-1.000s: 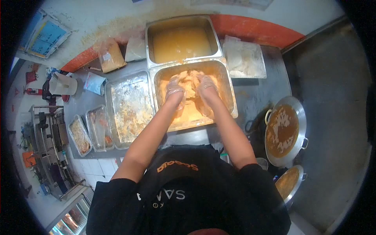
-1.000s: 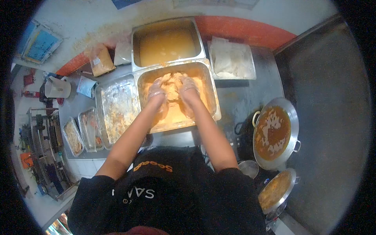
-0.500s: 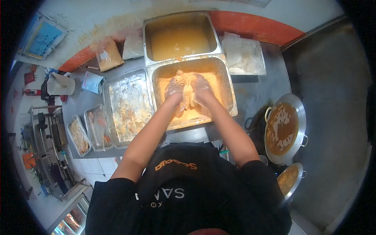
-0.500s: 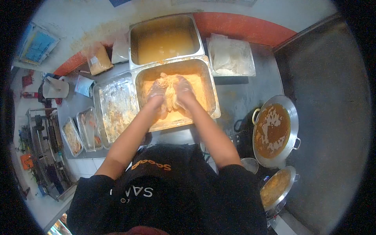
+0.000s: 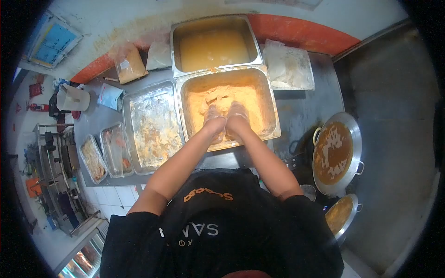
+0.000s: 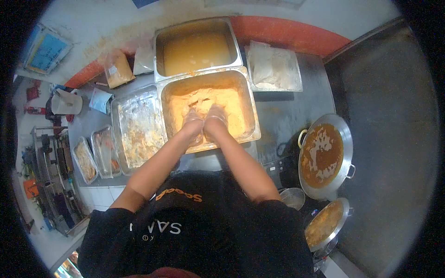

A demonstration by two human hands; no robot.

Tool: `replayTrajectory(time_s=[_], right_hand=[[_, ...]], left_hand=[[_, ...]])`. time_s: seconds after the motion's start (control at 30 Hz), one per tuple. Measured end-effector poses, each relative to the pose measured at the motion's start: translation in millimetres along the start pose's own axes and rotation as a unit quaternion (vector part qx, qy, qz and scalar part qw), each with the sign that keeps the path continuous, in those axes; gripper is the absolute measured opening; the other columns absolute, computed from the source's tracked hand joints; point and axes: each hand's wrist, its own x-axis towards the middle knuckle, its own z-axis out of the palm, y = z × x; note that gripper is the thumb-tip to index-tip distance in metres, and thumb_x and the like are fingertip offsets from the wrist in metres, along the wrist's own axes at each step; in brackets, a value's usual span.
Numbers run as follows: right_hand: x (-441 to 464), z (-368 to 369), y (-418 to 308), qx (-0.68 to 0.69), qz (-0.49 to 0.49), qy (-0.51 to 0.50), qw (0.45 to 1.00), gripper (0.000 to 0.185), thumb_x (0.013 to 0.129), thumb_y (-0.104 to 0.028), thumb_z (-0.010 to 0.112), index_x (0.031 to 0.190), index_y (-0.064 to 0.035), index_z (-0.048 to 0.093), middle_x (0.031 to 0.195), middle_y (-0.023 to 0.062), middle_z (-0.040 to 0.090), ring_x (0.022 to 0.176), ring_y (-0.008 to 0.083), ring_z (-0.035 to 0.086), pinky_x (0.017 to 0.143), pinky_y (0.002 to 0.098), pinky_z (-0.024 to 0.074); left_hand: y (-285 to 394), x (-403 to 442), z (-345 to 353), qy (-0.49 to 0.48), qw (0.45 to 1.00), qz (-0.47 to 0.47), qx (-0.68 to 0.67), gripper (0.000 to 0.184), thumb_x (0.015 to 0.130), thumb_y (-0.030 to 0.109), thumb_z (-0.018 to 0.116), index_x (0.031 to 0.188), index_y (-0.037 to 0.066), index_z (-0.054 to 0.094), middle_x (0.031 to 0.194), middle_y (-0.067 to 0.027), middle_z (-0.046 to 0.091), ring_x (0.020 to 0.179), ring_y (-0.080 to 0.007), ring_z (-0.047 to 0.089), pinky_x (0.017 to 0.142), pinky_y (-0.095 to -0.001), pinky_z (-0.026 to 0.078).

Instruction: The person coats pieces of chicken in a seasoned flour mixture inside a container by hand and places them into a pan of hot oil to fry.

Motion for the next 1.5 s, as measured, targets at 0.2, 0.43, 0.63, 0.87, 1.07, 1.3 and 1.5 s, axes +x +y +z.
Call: replayTrajectory(time_s=[0.2, 0.43, 0.63, 0.87, 1.07, 1.3, 1.5], right_hand=[[15, -18, 38, 0.132, -0.071, 0.222, 0.964, 0.042, 0.081, -0.006, 0.057, 0.122, -0.0009, 0.056, 0.119, 0.022, 0.061, 0.113, 0.0343, 0.057, 0.097, 0.0384, 0.0442], [64, -6, 6, 0.224, 0.006, -0.01, 0.975, 0.038, 0.09, -0.023, 0.05, 0.118, -0.0004, 0.062, 0.119, 0.0225, 0.062, 0.116, 0.0345, 0.056, 0.098, 0.038, 0.0408], [107, 84, 31, 0.13, -0.142, 0.242, 0.951, 0.037, 0.094, -0.023, 0.047, 0.121, -0.0008, 0.059, 0.122, 0.0236, 0.059, 0.121, 0.0328, 0.051, 0.106, 0.0393, 0.0322], [14, -12, 69, 0.207, -0.04, -0.065, 0.975, 0.03, 0.087, -0.013, 0.052, 0.111, 0.0023, 0.06, 0.104, 0.0188, 0.063, 0.095, 0.0279, 0.059, 0.089, 0.0363, 0.0465], [10, 22, 31, 0.386, 0.003, -0.129, 0.913, 0.023, 0.083, -0.015, 0.058, 0.098, 0.0016, 0.062, 0.093, 0.0132, 0.063, 0.084, 0.0194, 0.058, 0.074, 0.0347, 0.0476], [13, -26, 31, 0.339, -0.065, 0.096, 0.934, 0.018, 0.086, -0.017, 0.052, 0.091, -0.0013, 0.061, 0.088, 0.0159, 0.061, 0.083, 0.0232, 0.059, 0.074, 0.0366, 0.0464], [85, 49, 56, 0.28, -0.085, 0.048, 0.955, 0.023, 0.09, -0.021, 0.051, 0.097, -0.0024, 0.063, 0.099, 0.0145, 0.062, 0.095, 0.0216, 0.057, 0.083, 0.0355, 0.0454]], left_hand=[[71, -40, -37, 0.083, 0.887, 0.207, 0.404, 0.034, 0.091, 0.021, 0.049, 0.112, -0.001, 0.064, 0.114, -0.0222, 0.062, 0.1, -0.0326, 0.061, 0.088, -0.039, 0.046], [49, 33, -9, 0.165, 0.972, 0.079, 0.147, 0.038, 0.093, 0.032, 0.053, 0.115, 0.002, 0.061, 0.12, -0.0209, 0.06, 0.104, -0.0331, 0.059, 0.092, -0.0434, 0.044], [109, -34, -14, 0.046, 0.969, 0.016, -0.243, 0.052, 0.092, 0.014, 0.049, 0.141, -0.001, 0.039, 0.134, -0.0187, 0.051, 0.122, -0.0244, 0.05, 0.102, -0.033, 0.04], [114, -64, -50, -0.028, 0.989, -0.025, 0.143, 0.058, 0.083, 0.009, 0.052, 0.139, -0.003, 0.04, 0.133, -0.0196, 0.049, 0.118, -0.0241, 0.05, 0.095, -0.0305, 0.042], [87, -60, -5, 0.019, 0.993, -0.036, -0.11, 0.05, 0.082, 0.012, 0.058, 0.128, -0.001, 0.045, 0.122, -0.0171, 0.054, 0.109, -0.0229, 0.053, 0.089, -0.0321, 0.045], [98, -38, -28, 0.151, 0.985, -0.004, 0.081, 0.059, 0.084, 0.015, 0.058, 0.137, 0.0, 0.038, 0.122, -0.0176, 0.056, 0.111, -0.0261, 0.056, 0.093, -0.0331, 0.046], [61, 2, -18, 0.168, 0.978, 0.029, -0.117, 0.041, 0.089, 0.016, 0.052, 0.127, 0.001, 0.051, 0.117, -0.0167, 0.059, 0.105, -0.026, 0.057, 0.089, -0.0366, 0.046]])
